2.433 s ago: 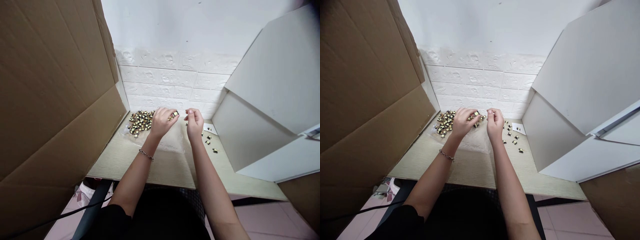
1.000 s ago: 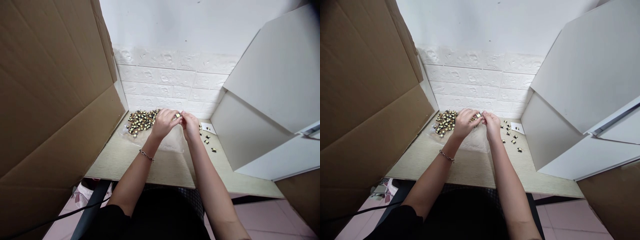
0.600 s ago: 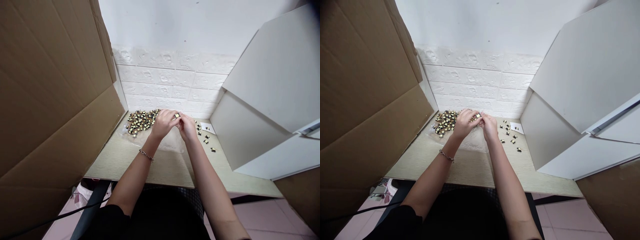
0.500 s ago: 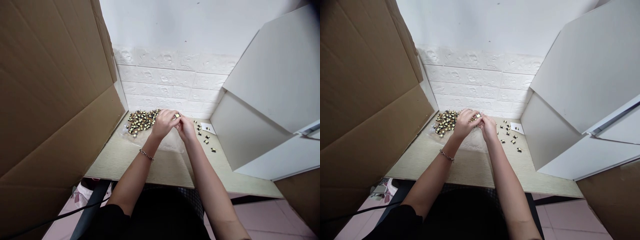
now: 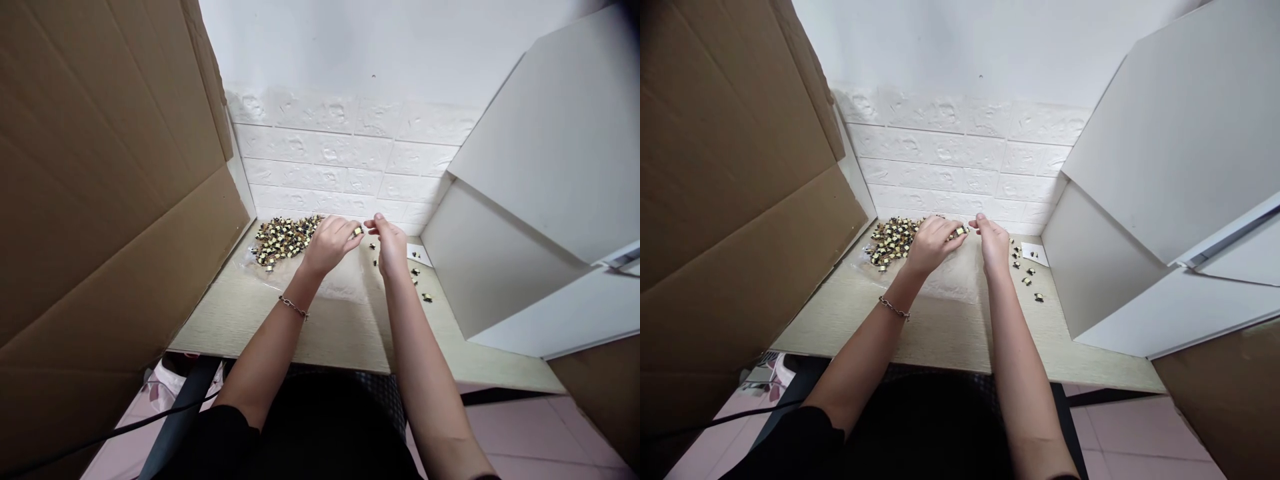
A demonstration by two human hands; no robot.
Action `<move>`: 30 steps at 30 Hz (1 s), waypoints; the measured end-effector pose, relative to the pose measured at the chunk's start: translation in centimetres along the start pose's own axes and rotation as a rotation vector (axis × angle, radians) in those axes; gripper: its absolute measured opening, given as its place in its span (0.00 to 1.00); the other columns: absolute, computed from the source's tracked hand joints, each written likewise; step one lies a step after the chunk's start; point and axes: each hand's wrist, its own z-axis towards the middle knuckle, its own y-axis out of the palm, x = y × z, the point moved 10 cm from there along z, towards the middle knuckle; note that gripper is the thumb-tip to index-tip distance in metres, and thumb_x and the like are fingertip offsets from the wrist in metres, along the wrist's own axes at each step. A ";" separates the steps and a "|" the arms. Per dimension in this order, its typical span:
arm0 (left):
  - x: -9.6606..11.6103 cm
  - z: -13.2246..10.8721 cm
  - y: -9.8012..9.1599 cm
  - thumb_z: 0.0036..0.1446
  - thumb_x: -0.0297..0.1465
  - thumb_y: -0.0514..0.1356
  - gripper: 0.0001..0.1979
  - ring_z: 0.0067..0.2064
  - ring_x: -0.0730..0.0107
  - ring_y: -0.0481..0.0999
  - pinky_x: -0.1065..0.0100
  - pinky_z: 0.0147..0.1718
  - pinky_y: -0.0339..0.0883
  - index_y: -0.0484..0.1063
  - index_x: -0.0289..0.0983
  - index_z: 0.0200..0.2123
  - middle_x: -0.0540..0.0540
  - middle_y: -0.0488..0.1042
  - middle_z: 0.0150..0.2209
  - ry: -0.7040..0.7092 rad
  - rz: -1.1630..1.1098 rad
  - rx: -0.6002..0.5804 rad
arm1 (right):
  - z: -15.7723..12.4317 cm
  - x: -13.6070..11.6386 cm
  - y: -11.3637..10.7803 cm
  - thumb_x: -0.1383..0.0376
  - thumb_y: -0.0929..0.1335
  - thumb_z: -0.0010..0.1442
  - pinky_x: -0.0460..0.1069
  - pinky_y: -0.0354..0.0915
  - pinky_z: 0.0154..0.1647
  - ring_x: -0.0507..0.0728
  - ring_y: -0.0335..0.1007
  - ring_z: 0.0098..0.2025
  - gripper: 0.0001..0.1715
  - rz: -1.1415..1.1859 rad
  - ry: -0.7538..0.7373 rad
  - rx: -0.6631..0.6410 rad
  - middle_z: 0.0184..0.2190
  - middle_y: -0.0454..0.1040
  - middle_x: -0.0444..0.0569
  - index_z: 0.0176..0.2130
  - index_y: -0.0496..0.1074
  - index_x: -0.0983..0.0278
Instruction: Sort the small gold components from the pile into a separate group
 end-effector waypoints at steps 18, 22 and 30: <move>-0.6 -0.3 0.8 0.56 0.36 0.50 0.12 0.34 0.69 0.66 0.68 0.37 0.58 0.68 0.36 0.36 0.47 0.71 0.30 -0.057 0.008 -0.022 | -0.1 -0.3 0.9 0.60 0.70 0.41 0.47 0.59 0.36 0.49 0.63 0.28 0.10 0.058 -0.063 -0.064 0.19 0.68 0.39 0.18 0.69 0.64; -0.7 -0.2 0.6 0.56 0.35 0.51 0.11 0.34 0.70 0.66 0.69 0.37 0.58 0.68 0.35 0.36 0.47 0.71 0.30 -0.075 -0.037 0.003 | -0.1 -0.8 0.6 0.60 0.69 0.43 0.47 0.59 0.37 0.49 0.63 0.28 0.10 0.027 -0.106 -0.041 0.20 0.68 0.40 0.20 0.69 0.64; -0.4 0.1 -0.3 0.54 0.34 0.53 0.09 0.33 0.73 0.67 0.70 0.37 0.59 0.67 0.35 0.35 0.49 0.71 0.28 -0.073 -0.142 0.077 | -0.2 -1.6 0.6 0.59 0.66 0.48 0.46 0.59 0.36 0.49 0.62 0.29 0.11 -0.006 -0.205 -0.063 0.22 0.67 0.41 0.22 0.67 0.64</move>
